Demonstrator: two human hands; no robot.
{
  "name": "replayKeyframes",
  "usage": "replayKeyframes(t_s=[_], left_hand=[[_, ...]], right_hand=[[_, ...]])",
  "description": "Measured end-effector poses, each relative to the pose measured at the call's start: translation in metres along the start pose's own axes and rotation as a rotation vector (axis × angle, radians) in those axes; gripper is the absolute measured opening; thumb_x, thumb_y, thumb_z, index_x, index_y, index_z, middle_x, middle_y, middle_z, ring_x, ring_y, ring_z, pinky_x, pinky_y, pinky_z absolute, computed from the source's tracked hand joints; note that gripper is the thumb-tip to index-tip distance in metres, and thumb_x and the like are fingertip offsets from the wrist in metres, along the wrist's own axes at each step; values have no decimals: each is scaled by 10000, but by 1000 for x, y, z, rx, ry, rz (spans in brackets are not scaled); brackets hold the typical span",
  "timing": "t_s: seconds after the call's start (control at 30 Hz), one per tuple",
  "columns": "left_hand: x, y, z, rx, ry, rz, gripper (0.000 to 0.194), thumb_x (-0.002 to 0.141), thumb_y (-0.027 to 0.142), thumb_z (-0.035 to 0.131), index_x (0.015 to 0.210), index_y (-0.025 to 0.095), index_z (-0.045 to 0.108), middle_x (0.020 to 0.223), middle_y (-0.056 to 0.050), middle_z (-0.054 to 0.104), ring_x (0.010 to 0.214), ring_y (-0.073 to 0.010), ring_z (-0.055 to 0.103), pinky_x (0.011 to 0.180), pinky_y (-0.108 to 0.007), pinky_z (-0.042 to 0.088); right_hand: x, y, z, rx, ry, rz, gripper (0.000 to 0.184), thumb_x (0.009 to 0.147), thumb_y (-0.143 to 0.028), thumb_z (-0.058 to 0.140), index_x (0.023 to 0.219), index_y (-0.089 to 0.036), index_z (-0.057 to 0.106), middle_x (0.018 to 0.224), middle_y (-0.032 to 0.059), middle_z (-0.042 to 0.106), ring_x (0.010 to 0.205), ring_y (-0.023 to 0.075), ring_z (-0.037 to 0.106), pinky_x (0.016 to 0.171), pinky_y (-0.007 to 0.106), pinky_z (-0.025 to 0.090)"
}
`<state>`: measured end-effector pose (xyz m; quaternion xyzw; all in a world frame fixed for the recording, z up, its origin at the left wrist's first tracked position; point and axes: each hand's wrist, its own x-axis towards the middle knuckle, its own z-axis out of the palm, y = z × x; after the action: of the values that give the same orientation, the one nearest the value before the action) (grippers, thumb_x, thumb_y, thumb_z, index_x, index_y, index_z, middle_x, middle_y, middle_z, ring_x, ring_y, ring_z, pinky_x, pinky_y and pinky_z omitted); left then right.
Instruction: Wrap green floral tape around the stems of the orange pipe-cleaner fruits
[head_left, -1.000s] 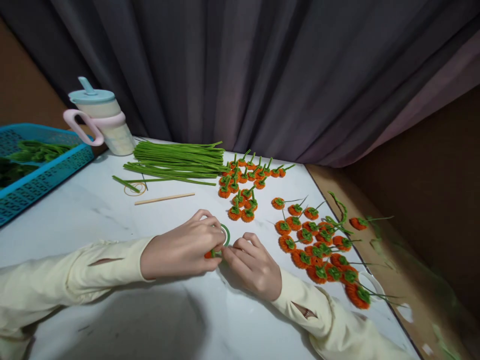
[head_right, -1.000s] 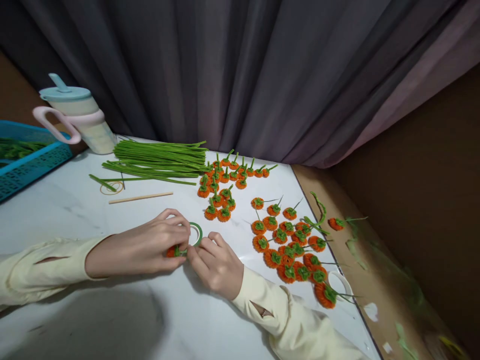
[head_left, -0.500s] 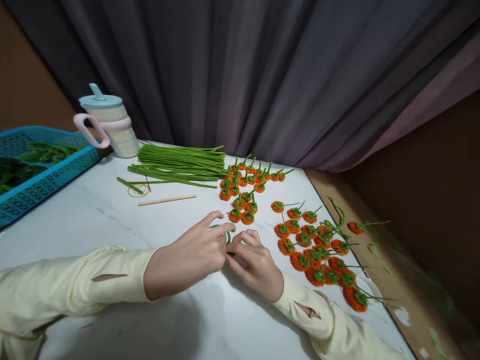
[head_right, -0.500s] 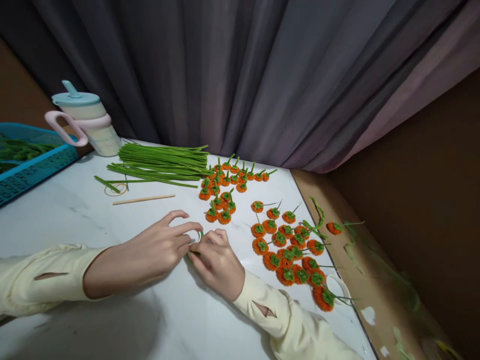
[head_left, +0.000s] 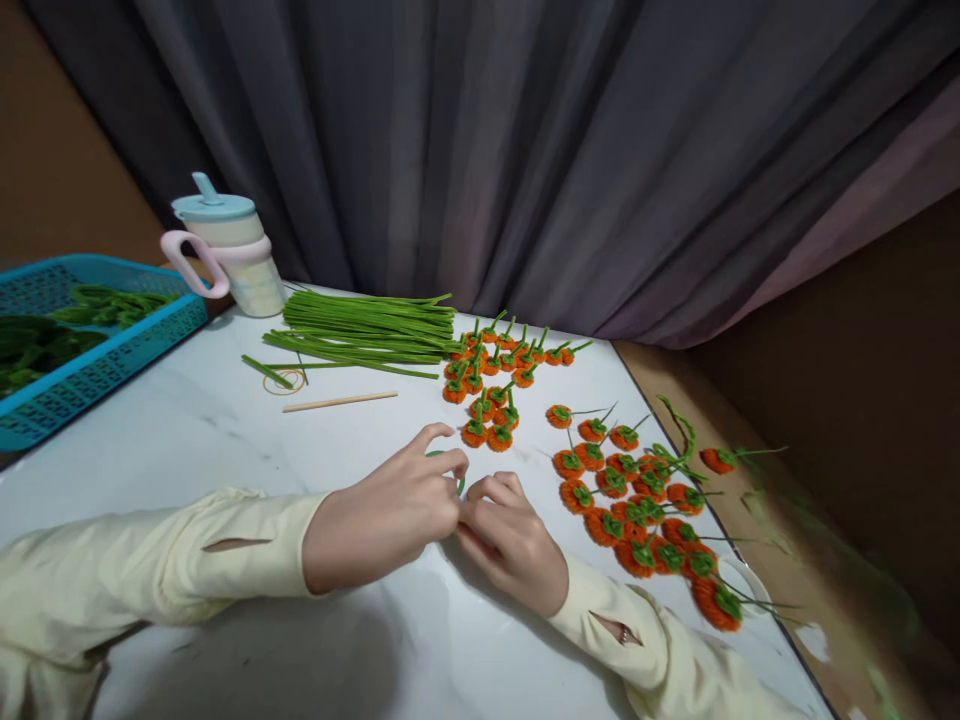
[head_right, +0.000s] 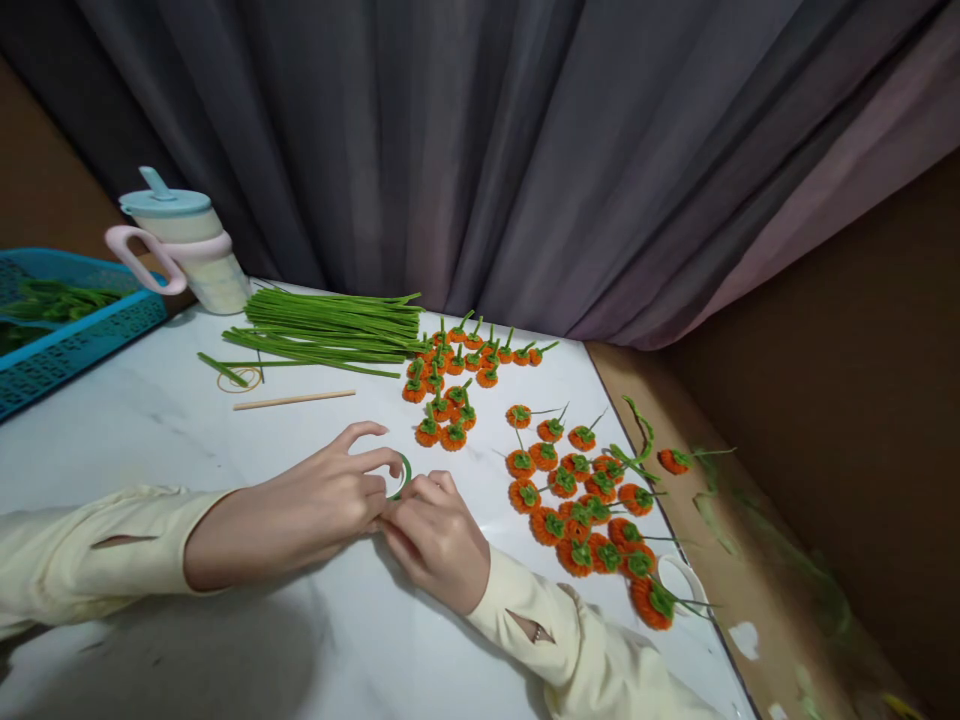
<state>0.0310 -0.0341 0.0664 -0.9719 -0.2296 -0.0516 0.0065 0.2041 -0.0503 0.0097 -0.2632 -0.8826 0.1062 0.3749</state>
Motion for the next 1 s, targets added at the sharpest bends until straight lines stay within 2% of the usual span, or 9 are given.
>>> replayKeyframes(t_s=[0.13, 0.23, 0.47, 0.63, 0.7, 0.77, 0.83, 0.93, 1.0], left_hand=[[-1, 0, 3, -8, 44, 27, 192, 733, 66, 591, 582, 178, 550, 659, -16, 612, 813, -192, 491, 961, -441, 184], [-1, 0, 5, -12, 52, 53, 185, 739, 82, 596, 588, 179, 549, 690, -23, 617, 802, -193, 486, 950, -440, 189], [2, -6, -6, -200, -140, 40, 262, 710, 55, 590, 496, 147, 471, 576, -8, 565, 716, -155, 507, 829, -348, 293], [8, -11, -7, -355, -233, -53, 346, 690, 46, 580, 405, 131, 405, 438, 30, 494, 589, -121, 480, 739, -320, 299], [7, -10, -5, -362, -215, -97, 323, 705, 44, 573, 421, 137, 452, 445, 31, 500, 588, -119, 479, 737, -323, 291], [3, -6, -3, -285, -128, -111, 291, 750, 70, 572, 475, 144, 512, 523, 11, 547, 675, -139, 506, 780, -343, 276], [0, -2, -1, -192, -47, -109, 279, 785, 118, 585, 513, 145, 535, 584, -11, 570, 783, -169, 513, 827, -371, 250], [-3, 0, 0, -106, -11, -94, 291, 788, 177, 626, 519, 140, 520, 601, -24, 570, 818, -189, 496, 835, -387, 233], [-4, 0, -1, -82, -2, -71, 284, 795, 153, 611, 529, 139, 512, 622, -25, 569, 783, -179, 485, 814, -376, 242]], right_hand=[[1, -2, -1, 244, -35, 301, 77, 823, -154, 554, 794, -186, 617, 744, 27, 584, 729, 147, 539, 692, 277, 452], [1, -2, -3, 288, -67, 328, 71, 813, -153, 566, 776, -189, 614, 758, 29, 589, 738, 149, 544, 699, 281, 465], [0, -4, -6, 51, -135, -54, 194, 903, -124, 423, 799, -140, 586, 665, 47, 568, 713, 161, 511, 653, 295, 445], [0, -5, -11, -417, -96, -579, 279, 856, 4, 361, 819, -40, 634, 704, 146, 630, 769, 230, 549, 618, 350, 439], [0, -6, -12, -469, -86, -633, 292, 841, 16, 357, 800, -31, 642, 708, 163, 635, 782, 247, 554, 624, 365, 439], [0, -7, -12, -405, -101, -514, 281, 857, 3, 358, 820, -22, 636, 674, 143, 619, 714, 224, 533, 580, 352, 422], [0, -8, -10, -285, -110, -297, 260, 888, -39, 370, 832, -50, 624, 638, 100, 593, 662, 191, 497, 551, 327, 397], [1, -11, -8, -86, -71, 11, 210, 914, -135, 425, 816, -126, 611, 600, 37, 554, 665, 163, 475, 580, 298, 390], [1, -12, -7, -8, -42, 103, 187, 914, -166, 445, 831, -139, 611, 611, 27, 539, 678, 155, 478, 597, 281, 399]])
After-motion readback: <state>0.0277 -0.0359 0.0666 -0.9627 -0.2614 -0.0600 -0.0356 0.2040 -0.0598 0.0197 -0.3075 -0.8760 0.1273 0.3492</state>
